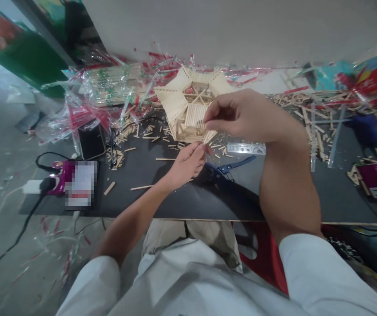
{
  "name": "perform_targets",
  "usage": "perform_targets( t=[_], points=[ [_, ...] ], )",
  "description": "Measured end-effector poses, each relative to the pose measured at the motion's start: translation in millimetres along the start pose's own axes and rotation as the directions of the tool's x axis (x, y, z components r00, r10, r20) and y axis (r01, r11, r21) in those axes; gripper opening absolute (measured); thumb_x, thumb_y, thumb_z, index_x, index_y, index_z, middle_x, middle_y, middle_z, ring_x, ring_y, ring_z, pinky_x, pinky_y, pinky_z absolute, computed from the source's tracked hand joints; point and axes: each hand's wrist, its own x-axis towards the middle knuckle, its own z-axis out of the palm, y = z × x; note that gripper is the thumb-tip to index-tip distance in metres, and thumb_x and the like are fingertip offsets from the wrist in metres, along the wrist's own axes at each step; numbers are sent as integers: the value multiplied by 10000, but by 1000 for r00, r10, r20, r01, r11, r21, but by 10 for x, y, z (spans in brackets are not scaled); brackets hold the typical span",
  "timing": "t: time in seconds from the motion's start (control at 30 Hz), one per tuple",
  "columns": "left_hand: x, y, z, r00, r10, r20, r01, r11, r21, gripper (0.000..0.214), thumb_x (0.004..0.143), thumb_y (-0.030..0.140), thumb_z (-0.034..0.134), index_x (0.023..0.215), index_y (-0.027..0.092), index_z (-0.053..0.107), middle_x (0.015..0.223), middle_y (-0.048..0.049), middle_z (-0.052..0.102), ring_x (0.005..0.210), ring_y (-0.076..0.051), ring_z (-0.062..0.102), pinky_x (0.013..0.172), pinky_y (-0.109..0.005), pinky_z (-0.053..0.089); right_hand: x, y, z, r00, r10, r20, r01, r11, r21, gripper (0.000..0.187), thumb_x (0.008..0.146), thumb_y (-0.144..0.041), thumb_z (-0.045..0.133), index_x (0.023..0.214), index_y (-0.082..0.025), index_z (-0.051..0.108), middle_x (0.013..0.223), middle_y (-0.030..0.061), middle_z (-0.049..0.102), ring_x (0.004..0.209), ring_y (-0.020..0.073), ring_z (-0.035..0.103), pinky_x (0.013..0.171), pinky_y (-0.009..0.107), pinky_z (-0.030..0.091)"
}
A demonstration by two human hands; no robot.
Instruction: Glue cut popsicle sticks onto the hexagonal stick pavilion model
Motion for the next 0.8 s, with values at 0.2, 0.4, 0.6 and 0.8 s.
perform_targets(
  t=[0.2, 0.4, 0.6, 0.8],
  points=[
    [13, 87, -36, 988, 100, -121, -62, 955, 289, 220, 1090, 291, 411, 961, 197, 562, 604, 73, 422, 451, -65, 330, 437, -192, 278, 22, 139, -123, 950, 121, -289, -167, 976, -142, 73, 883, -193, 671, 848, -254, 691, 906, 90, 741, 806, 245, 651, 765, 406, 493],
    [115, 217, 68, 926, 283, -250, -44, 740, 672, 331, 1069, 286, 428, 793, 213, 595, 530, 16, 592, 541, -138, 565, 592, -267, 445, 96, 227, -110, 946, 126, -299, -198, 955, -223, 61, 885, -235, 651, 842, -268, 679, 962, 85, 767, 869, 266, 679, 864, 432, 523],
    [232, 267, 247, 892, 324, -315, 25, 659, 751, 442, 1078, 335, 435, 719, 205, 659, 501, 6, 634, 576, -170, 636, 718, -312, 486, 165, 185, -19, 953, 146, -266, -211, 949, -236, 61, 908, -206, 650, 882, -227, 701, 977, 97, 773, 881, 247, 687, 909, 411, 532],
    [307, 229, 314, 828, 356, -433, 77, 693, 717, 432, 1067, 377, 472, 751, 207, 712, 462, 18, 594, 562, -178, 646, 708, -309, 495, 184, 162, 9, 950, 139, -278, -206, 951, -229, 117, 909, -140, 635, 857, -219, 703, 990, 82, 773, 930, 262, 717, 905, 392, 544]
  ],
)
